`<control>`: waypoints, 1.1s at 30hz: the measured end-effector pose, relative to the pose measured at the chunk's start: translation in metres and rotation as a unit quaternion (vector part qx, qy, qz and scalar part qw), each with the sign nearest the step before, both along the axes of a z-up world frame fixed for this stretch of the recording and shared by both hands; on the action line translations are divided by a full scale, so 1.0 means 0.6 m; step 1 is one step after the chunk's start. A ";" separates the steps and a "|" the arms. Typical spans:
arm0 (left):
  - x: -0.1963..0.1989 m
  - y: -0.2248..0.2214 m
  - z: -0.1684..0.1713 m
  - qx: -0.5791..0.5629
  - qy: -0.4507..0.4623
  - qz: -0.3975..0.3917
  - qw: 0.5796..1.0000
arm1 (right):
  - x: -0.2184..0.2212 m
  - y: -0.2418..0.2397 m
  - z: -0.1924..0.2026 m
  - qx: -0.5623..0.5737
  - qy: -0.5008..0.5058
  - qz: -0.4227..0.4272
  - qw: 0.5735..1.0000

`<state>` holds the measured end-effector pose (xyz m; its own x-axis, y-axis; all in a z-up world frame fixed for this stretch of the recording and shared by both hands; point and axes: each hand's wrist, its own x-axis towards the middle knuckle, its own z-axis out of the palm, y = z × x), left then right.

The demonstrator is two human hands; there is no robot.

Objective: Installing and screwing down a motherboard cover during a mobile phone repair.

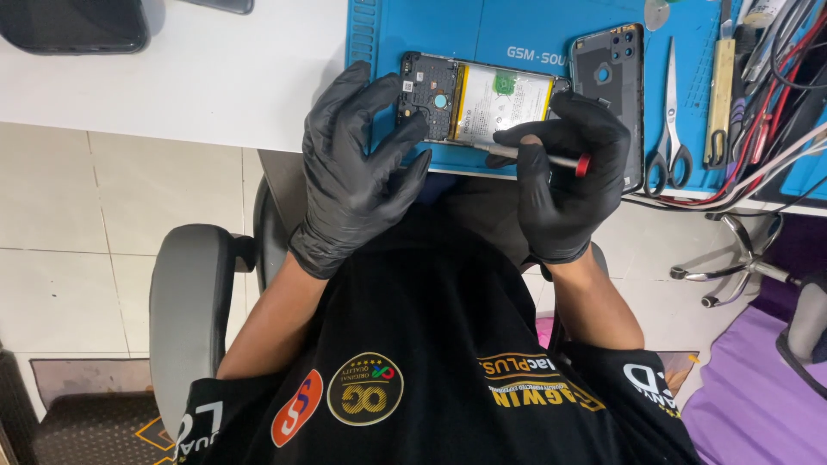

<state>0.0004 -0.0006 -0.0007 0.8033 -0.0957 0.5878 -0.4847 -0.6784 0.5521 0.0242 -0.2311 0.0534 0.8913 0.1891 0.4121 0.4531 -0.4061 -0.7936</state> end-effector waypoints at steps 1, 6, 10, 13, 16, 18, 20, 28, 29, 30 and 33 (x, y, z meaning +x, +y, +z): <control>0.000 0.000 -0.001 0.000 0.000 0.000 1.000 | -0.001 0.001 0.003 -0.005 0.001 0.004 1.000; -0.001 0.002 -0.001 -0.004 0.004 -0.005 1.000 | 0.000 0.002 0.007 -0.037 -0.014 -0.005 0.999; 0.000 0.002 0.002 0.001 0.005 -0.006 1.000 | -0.001 0.003 0.008 -0.055 -0.019 -0.003 0.998; 0.000 0.004 0.004 0.008 0.009 -0.015 1.000 | 0.002 0.004 0.013 -0.068 -0.042 0.012 0.997; -0.002 0.005 0.004 0.008 0.011 -0.015 1.000 | 0.000 0.002 0.012 -0.078 -0.044 0.014 0.996; -0.004 0.005 0.001 0.008 0.014 -0.014 1.000 | -0.002 0.004 0.015 -0.076 -0.040 0.015 0.996; -0.005 0.005 -0.001 0.007 0.018 -0.012 1.000 | -0.003 0.007 0.017 -0.074 -0.035 0.016 0.997; -0.010 0.006 0.009 0.006 0.039 -0.014 0.999 | -0.004 0.006 0.018 -0.112 -0.067 0.038 0.991; -0.011 0.006 0.005 0.006 0.037 -0.014 0.999 | -0.002 0.005 0.020 -0.112 -0.069 0.039 0.991; -0.011 0.007 0.002 0.002 0.041 -0.019 0.999 | 0.000 0.004 0.023 -0.134 -0.086 0.059 0.985; -0.012 0.007 -0.006 0.002 0.044 -0.020 0.999 | 0.013 0.002 0.067 -0.181 -0.046 0.147 0.971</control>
<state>-0.0065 0.0038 -0.0044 0.8477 -0.1312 0.5139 -0.4611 -0.6611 0.5918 0.0322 -0.2297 0.0934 0.7397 0.5768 0.3466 0.6536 -0.4935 -0.5738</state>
